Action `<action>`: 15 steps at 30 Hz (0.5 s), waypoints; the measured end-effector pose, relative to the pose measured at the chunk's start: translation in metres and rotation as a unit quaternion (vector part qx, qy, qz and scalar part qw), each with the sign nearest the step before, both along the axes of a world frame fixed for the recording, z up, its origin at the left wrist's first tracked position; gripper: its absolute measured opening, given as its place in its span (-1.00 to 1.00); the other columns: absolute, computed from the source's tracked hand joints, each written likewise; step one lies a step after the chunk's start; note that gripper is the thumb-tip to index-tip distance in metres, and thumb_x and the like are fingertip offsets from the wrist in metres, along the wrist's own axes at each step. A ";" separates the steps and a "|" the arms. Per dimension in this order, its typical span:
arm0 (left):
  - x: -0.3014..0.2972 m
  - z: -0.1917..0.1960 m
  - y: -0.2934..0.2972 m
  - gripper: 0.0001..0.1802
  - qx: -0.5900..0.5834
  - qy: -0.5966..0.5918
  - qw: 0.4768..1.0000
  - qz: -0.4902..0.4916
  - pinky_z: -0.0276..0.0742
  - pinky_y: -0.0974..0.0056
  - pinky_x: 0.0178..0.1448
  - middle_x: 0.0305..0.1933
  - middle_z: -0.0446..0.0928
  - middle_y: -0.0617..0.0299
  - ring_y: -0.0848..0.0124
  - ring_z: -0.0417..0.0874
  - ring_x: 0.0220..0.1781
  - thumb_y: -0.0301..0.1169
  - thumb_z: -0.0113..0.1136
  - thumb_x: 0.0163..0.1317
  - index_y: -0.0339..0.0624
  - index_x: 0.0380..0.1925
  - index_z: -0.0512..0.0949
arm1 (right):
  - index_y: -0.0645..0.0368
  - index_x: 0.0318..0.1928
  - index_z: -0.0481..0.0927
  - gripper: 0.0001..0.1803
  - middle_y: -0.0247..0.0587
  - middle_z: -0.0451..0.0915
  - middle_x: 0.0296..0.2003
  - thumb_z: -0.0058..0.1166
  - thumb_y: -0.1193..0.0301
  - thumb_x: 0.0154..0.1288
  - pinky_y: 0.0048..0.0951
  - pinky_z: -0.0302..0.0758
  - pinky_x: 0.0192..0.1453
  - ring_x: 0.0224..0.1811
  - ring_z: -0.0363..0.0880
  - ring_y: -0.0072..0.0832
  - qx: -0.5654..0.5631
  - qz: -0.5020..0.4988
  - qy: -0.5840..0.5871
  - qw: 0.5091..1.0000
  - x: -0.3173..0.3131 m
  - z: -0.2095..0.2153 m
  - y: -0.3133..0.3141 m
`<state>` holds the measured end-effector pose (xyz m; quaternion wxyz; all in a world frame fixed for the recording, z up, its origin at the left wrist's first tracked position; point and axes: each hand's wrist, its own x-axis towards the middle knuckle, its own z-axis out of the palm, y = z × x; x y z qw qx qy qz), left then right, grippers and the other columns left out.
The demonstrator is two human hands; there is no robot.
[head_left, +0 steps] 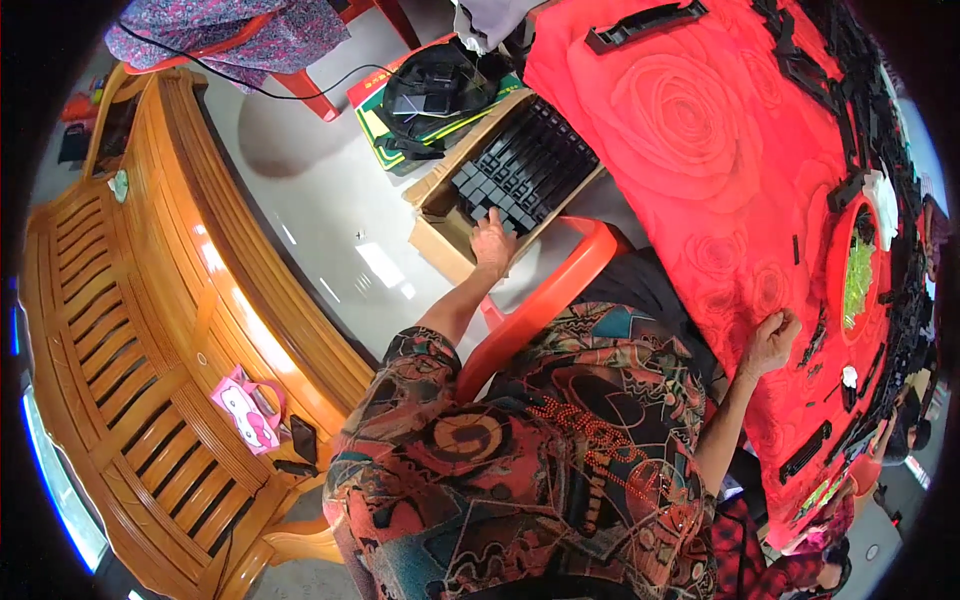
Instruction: The person assembles black plastic housings by hand, fitting small translucent green parts into them.
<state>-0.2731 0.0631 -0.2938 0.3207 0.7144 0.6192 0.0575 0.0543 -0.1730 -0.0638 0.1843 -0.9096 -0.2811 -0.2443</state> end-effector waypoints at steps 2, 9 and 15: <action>0.004 0.003 0.000 -0.43 0.029 0.070 0.997 0.013 0.44 0.02 -0.17 -0.23 0.38 -0.09 -0.03 0.48 -0.18 -0.39 0.25 -0.18 -0.16 -0.14 0.20 | 0.12 -0.24 0.47 -0.85 -0.10 0.57 -0.44 -0.08 0.38 0.20 -0.35 0.45 -0.44 -0.43 0.58 -0.23 0.006 0.004 -0.009 1.000 0.002 -0.003 -0.001; -0.001 -0.015 -0.004 -0.37 0.034 0.104 0.993 0.041 0.43 0.02 -0.18 -0.25 0.36 -0.05 0.02 0.47 -0.19 -0.37 0.26 -0.17 -0.07 -0.04 0.21 | 0.12 -0.23 0.47 -0.85 -0.13 0.58 -0.42 -0.07 0.39 0.20 -0.36 0.46 -0.43 -0.42 0.59 -0.27 0.006 0.006 -0.018 1.000 0.001 -0.003 0.000; -0.008 0.001 -0.007 -0.35 0.019 0.073 0.995 0.067 0.42 0.01 -0.11 -0.10 0.29 -0.20 -0.04 0.45 -0.12 -0.40 0.28 -0.18 0.01 -0.01 0.25 | 0.10 -0.22 0.47 -0.84 -0.12 0.58 -0.41 -0.07 0.37 0.20 -0.34 0.45 -0.45 -0.44 0.58 -0.25 0.005 0.011 -0.021 1.000 0.004 -0.004 -0.003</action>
